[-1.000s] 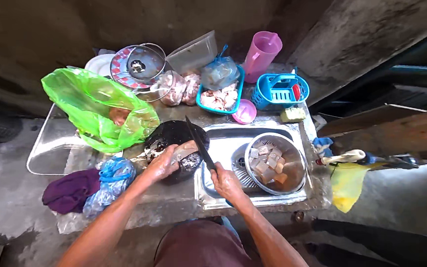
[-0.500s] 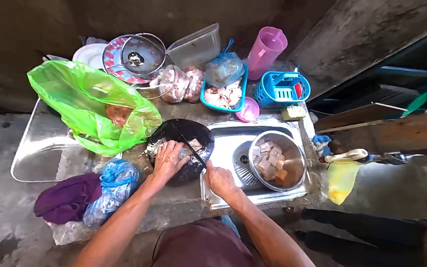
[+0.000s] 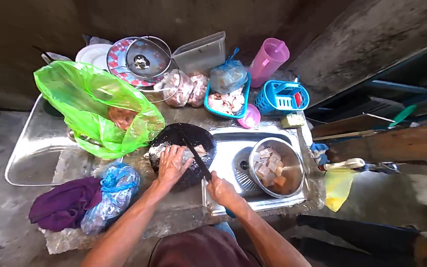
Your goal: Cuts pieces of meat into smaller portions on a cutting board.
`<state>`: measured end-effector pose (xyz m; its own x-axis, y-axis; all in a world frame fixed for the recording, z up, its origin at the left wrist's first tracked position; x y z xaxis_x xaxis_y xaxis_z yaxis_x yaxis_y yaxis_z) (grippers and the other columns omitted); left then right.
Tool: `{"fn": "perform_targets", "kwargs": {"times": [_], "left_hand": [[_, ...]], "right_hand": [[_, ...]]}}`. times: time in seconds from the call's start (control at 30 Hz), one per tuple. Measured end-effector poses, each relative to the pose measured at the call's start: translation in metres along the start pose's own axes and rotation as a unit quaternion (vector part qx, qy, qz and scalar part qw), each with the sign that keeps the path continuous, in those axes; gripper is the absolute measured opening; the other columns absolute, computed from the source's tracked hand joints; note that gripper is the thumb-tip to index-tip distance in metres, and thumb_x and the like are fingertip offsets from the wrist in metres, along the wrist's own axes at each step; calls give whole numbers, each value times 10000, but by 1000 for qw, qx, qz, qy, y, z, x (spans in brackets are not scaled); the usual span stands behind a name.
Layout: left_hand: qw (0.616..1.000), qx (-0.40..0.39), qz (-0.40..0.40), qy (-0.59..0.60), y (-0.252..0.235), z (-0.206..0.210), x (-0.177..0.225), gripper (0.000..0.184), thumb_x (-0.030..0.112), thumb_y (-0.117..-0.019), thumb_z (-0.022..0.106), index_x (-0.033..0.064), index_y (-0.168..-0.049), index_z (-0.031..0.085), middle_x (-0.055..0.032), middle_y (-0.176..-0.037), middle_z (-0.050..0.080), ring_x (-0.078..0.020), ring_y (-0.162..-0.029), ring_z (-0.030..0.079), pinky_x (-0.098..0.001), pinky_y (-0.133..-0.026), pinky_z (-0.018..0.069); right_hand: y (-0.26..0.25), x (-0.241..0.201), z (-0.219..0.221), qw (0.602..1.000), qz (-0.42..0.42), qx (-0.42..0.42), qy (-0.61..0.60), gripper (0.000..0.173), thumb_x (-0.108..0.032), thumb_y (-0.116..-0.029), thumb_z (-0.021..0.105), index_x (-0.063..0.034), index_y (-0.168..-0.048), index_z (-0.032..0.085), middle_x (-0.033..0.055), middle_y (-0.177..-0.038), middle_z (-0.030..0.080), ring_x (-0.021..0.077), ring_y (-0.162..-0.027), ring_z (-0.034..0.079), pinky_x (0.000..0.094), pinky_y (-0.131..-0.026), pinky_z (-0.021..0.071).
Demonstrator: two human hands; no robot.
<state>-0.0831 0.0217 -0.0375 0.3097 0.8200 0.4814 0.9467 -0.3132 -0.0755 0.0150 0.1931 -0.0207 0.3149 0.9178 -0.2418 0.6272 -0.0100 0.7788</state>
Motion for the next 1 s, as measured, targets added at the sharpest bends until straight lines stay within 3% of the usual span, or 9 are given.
{"fn": "perform_targets", "kwargs": {"times": [0.1, 0.17, 0.23, 0.37, 0.5, 0.73, 0.9, 1.0], "left_hand": [[999, -14, -29, -13, 1, -2, 3, 560, 472, -938, 661, 66, -1323, 645, -232, -1262, 645, -444, -1172, 611, -586, -966, 486], [997, -65, -46, -9, 6, -6, 4, 742, 568, -901, 692, 53, -1421, 570, -234, -1368, 592, -448, -1257, 559, -595, -1036, 444], [996, -65, -58, -1, 16, -15, -2, 842, 612, -859, 727, 41, -1449, 540, -242, -1410, 567, -451, -1295, 538, -597, -1072, 430], [997, -23, -71, -15, 35, -22, -16, 696, 546, -868, 739, 48, -1341, 624, -232, -1307, 628, -450, -1208, 590, -594, -984, 479], [997, -27, -66, -1, 34, -21, -18, 539, 498, -935, 680, 76, -1270, 680, -212, -1265, 655, -423, -1199, 605, -576, -997, 478], [999, -6, -43, 18, 33, -11, -20, 470, 447, -933, 710, 62, -1202, 719, -201, -1212, 674, -418, -1163, 620, -556, -999, 497], [999, 11, -33, 20, 33, -10, -21, 451, 418, -946, 699, 48, -1202, 714, -201, -1218, 677, -418, -1176, 619, -550, -1023, 491], [999, 32, -11, 12, 33, -12, -18, 460, 434, -952, 682, 50, -1203, 718, -211, -1206, 684, -428, -1159, 633, -556, -1016, 498]], "right_hand": [[9, 4, -1, 999, 0, 16, 43, 443, -305, -1092, 385, -89, -1477, 419, 232, -1122, 700, 417, -1076, 701, 601, -892, 552], [17, 3, -6, 997, -13, 45, 65, 436, -293, -1083, 382, -89, -1464, 438, 224, -1080, 709, 415, -1048, 709, 589, -871, 553], [25, -3, -12, 995, -22, 68, 73, 431, -279, -1082, 375, -81, -1459, 444, 216, -1034, 716, 414, -1012, 718, 579, -850, 556], [30, -20, -6, 992, -45, 63, 96, 416, -275, -1082, 366, -80, -1442, 444, 211, -1016, 717, 412, -993, 724, 576, -833, 562], [26, -31, -1, 991, -49, 50, 115, 422, -267, -1080, 372, -75, -1450, 438, 224, -1029, 717, 430, -999, 720, 590, -839, 559], [10, -28, 8, 992, -13, 2, 124, 467, -271, -1078, 377, -49, -1489, 374, 242, -1120, 695, 427, -1072, 704, 594, -874, 558], [0, -38, 5, 995, -27, -2, 100, 447, -261, -1079, 376, -47, -1471, 392, 244, -1167, 687, 422, -1108, 694, 598, -896, 553], [0, -30, 3, 998, -42, -24, 42, 429, -264, -1081, 397, -56, -1456, 391, 229, -1159, 661, 376, -971, 716, 560, -812, 576]]}}
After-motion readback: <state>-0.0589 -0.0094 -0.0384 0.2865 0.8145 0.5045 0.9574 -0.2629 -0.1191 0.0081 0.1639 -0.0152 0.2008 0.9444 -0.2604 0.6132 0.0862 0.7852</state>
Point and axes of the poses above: each hand's wrist, its own y-axis away from the middle knuckle, its own z-axis out of the palm, x = y × z, the point moved 7 cm from there along -y, towards the middle knuckle
